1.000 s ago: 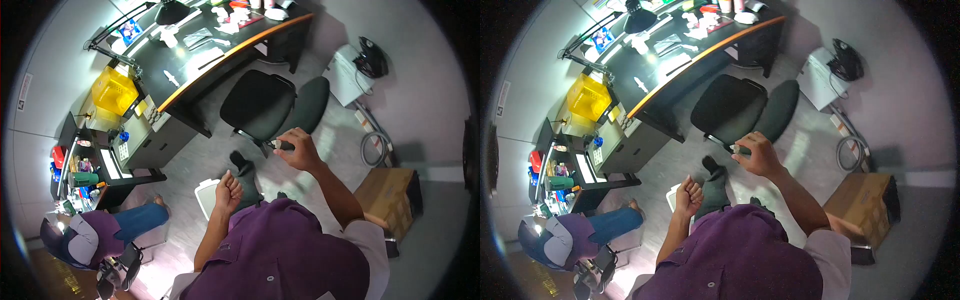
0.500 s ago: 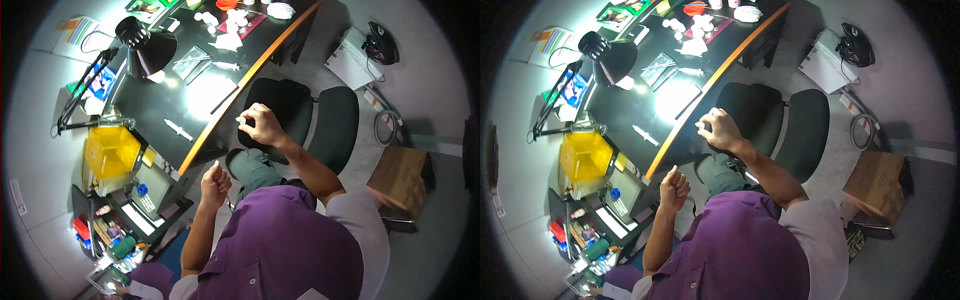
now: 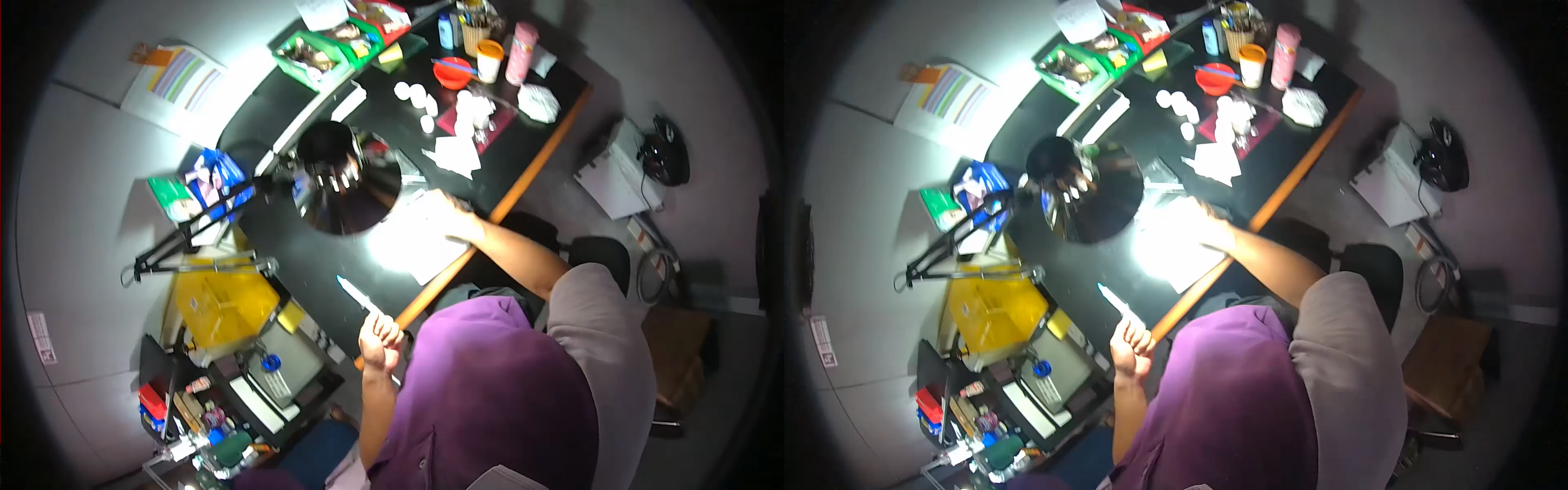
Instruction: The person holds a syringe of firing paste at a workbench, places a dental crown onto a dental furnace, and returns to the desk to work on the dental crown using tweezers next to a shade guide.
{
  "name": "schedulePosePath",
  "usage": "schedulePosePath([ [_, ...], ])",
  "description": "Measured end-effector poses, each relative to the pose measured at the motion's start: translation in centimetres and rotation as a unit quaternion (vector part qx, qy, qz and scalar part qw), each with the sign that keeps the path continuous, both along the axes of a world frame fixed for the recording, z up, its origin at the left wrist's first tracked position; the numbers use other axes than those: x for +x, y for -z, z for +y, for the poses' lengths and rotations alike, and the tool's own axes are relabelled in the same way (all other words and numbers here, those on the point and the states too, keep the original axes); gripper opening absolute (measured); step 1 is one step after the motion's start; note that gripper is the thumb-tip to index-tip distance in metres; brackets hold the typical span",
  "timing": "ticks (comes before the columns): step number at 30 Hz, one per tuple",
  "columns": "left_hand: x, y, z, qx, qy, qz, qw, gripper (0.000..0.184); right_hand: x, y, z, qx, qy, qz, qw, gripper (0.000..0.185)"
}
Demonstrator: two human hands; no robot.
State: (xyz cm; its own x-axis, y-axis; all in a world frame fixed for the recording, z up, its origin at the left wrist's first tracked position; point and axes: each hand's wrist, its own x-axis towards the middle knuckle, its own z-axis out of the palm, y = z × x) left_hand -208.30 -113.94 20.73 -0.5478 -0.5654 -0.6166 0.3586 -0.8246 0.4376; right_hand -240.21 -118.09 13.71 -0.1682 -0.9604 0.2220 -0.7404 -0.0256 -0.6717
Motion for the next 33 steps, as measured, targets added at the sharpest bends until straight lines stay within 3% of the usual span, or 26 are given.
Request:
schedulePosePath([
  [6, -6.3, 4.7, -7.3, 0.041, -0.042, 0.086, 0.995, 0.044, -1.2, 2.5, -0.1, 0.002, -0.072, 0.035, 0.997, 0.029],
  [9, -8.9, 8.0, -9.3, 0.007, 0.007, 0.094, 0.995, 0.048, -1.5, 3.2, -0.4, -0.010, -0.112, 0.057, 0.992, 0.034],
  [13, -12.7, 6.4, -10.2, -0.022, 0.036, 0.067, 0.997, 0.047, -3.1, 1.9, -0.9, 0.102, -0.212, 0.101, 0.967, 0.041],
  [15, -13.0, 6.5, -10.9, -0.046, 0.056, 0.077, 0.994, 0.048, -4.0, 3.2, -0.5, -0.038, -0.212, 0.051, 0.975, 0.039],
  [17, -13.7, 5.3, -11.6, -0.049, 0.076, 0.056, 0.994, 0.047, -6.1, 2.2, -1.1, -0.133, -0.287, 0.104, 0.943, 0.031],
  [19, -13.7, 5.5, -12.2, -0.050, 0.063, 0.067, 0.995, 0.045, -8.3, -0.5, -1.0, -0.134, -0.327, 0.088, 0.931, 0.026],
  [21, -14.1, 5.4, -12.6, -0.077, 0.025, 0.041, 0.996, 0.042, -10.8, -2.8, -0.2, -0.030, -0.333, 0.007, 0.942, 0.023],
  [24, -14.7, 5.7, -12.6, -0.253, 0.043, -0.032, 0.966, 0.041, -14.7, -1.9, 1.2, -0.081, -0.363, 0.009, 0.928, 0.018],
  [28, -16.7, 7.0, -12.5, -0.284, 0.066, -0.088, 0.953, 0.044, -17.3, -1.0, 2.0, -0.100, -0.332, -0.012, 0.938, 0.015],
  [33, -20.0, 7.0, -12.1, -0.342, 0.072, -0.119, 0.929, 0.047, -18.4, -4.2, 3.5, -0.150, -0.333, -0.075, 0.928, 0.010],
])
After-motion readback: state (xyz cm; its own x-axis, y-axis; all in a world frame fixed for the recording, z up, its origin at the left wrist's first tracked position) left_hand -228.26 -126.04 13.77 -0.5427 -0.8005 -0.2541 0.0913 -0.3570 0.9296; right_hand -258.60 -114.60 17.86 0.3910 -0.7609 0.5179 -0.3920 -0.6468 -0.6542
